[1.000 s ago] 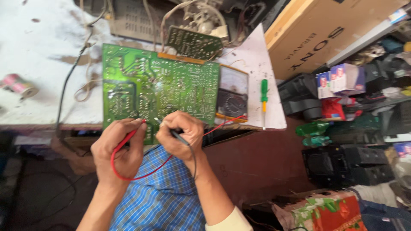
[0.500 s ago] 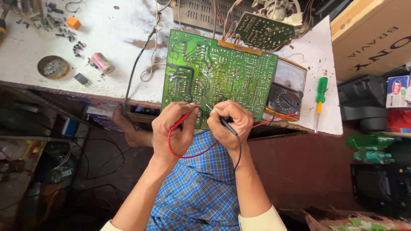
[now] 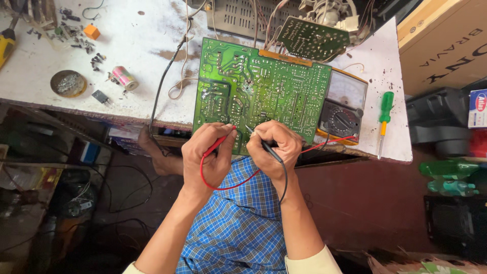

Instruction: The person uses a soldering iron to touch several points on a green circuit board, then uses a multimeter with red and black probes to test continuity across multiple solder joints. The board remains on the workbench during the process.

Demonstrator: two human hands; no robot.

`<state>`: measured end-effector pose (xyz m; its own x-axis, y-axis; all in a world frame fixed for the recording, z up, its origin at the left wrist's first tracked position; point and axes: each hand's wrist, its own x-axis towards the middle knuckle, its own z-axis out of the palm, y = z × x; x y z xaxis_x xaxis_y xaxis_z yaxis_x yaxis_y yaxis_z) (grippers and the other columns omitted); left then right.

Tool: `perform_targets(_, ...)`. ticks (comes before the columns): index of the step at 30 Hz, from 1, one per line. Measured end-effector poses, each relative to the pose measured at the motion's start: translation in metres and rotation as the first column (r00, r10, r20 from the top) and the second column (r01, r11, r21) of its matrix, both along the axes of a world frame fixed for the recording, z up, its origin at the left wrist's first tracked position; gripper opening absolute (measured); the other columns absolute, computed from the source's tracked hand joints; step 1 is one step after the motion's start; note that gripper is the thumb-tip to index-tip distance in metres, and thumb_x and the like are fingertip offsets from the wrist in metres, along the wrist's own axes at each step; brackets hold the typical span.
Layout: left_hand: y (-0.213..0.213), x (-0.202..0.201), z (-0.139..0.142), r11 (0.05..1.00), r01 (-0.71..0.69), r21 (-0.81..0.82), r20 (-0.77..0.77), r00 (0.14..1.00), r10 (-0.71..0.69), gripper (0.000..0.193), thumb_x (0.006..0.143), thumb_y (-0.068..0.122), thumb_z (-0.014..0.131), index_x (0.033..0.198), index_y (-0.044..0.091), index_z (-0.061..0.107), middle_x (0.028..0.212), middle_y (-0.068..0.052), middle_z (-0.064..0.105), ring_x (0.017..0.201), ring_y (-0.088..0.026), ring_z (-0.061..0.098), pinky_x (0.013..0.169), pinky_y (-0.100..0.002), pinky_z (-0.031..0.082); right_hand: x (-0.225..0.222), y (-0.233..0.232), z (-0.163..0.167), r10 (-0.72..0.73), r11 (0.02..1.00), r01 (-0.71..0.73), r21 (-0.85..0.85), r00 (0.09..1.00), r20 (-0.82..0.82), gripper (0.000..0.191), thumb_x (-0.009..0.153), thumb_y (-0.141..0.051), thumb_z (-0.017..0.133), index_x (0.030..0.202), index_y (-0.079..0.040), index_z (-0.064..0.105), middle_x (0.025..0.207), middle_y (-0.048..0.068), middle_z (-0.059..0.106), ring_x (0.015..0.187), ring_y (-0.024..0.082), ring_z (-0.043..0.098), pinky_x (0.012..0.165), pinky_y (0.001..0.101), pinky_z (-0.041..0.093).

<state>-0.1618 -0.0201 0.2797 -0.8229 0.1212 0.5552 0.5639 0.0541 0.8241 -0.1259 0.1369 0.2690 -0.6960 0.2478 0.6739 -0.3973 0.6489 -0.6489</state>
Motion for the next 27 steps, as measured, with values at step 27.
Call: perform_targets(27, -0.001, 0.0, -0.002, 0.999, -0.024, 0.041, 0.03, 0.999, 0.023, 0.01, 0.092, -0.002, 0.076, 0.097, -0.002, 0.067, 0.096, -0.015, 0.073, 0.087, -0.025, 0.076, 0.077, -0.031, 0.058, -0.002, -0.006, 0.013, 0.054, 0.998, -0.054, -0.013, 0.997, 0.049, 0.02, 0.084, 0.005, 0.076, 0.08, -0.003, 0.058, 0.084, 0.004, 0.071, 0.065, 0.005, 0.059, 0.059, 0.022, 0.048)
